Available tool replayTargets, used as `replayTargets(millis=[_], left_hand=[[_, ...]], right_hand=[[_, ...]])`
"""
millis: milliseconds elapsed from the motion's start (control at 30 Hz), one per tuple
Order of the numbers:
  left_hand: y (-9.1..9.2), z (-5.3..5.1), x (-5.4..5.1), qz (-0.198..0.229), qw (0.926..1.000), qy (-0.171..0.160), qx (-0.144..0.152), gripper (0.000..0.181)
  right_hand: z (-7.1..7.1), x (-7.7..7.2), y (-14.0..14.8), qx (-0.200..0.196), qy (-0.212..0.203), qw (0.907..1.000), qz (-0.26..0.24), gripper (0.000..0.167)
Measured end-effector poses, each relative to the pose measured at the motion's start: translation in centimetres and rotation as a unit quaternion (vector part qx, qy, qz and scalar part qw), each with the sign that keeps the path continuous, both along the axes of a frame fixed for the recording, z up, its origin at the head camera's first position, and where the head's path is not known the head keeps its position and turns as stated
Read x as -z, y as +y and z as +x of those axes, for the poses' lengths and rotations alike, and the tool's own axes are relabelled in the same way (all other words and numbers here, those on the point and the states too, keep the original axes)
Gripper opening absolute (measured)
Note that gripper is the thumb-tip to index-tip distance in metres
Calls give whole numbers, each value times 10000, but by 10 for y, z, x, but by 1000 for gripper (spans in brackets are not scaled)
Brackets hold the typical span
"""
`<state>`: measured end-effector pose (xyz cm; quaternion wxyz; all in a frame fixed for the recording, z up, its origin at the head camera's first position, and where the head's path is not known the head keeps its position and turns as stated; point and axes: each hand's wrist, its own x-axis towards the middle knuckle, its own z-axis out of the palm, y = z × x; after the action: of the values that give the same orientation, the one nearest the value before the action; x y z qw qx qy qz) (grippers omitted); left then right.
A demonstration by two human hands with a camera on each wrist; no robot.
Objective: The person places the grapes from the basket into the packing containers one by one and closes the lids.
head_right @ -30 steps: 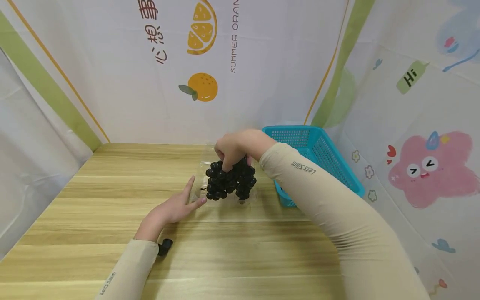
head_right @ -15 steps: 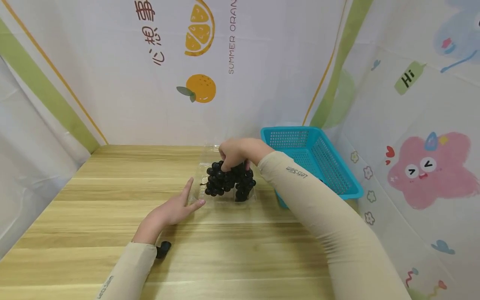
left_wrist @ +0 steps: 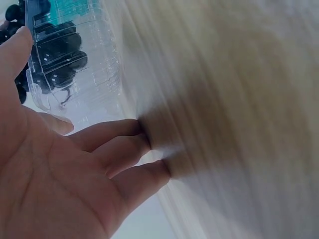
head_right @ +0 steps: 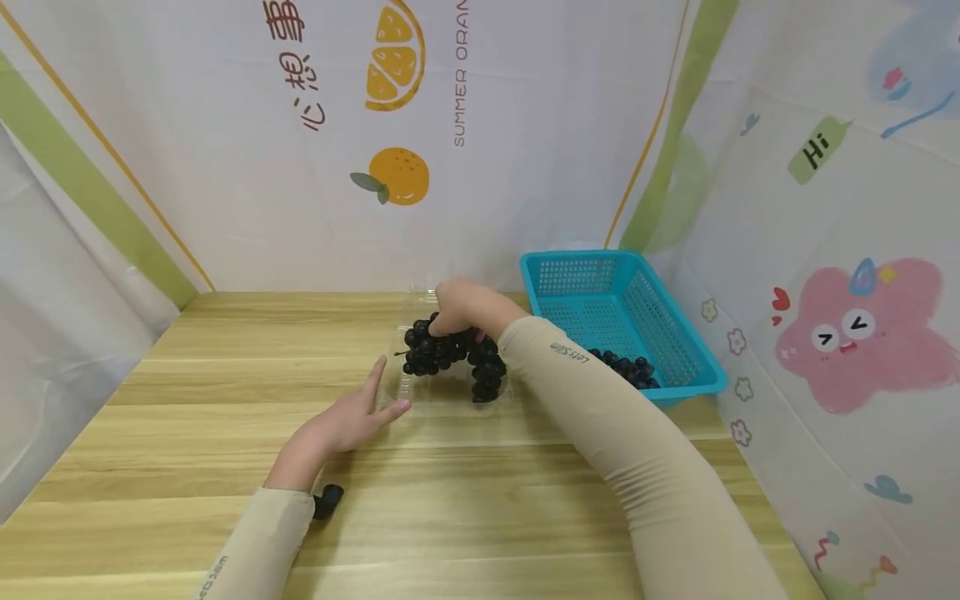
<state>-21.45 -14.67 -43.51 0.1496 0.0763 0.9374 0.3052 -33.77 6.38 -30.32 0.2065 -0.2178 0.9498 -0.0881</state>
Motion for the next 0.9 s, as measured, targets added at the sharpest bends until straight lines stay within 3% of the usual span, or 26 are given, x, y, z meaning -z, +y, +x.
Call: replayTargets(millis=[433, 533, 633, 767, 900], left_hand=[[0, -1, 3, 26, 10000, 87, -12, 101], [1, -1, 2, 67, 9999, 110, 9, 101], [1, 0, 2, 69, 9999, 112, -3, 101], [1, 1, 3, 71, 9999, 96, -31, 102], [1, 1, 4, 88, 9999, 80, -35, 102]], right_hand=[[-6, 33, -10, 622, 20, 9928, -1025, 25], [-3, 36, -12, 496, 16, 9949, -878, 25], [0, 37, -15, 129, 133, 9989, -434, 28], [3, 43, -18, -259, 394, 9989, 12, 50], [4, 52, -16, -278, 527, 9980, 199, 73]])
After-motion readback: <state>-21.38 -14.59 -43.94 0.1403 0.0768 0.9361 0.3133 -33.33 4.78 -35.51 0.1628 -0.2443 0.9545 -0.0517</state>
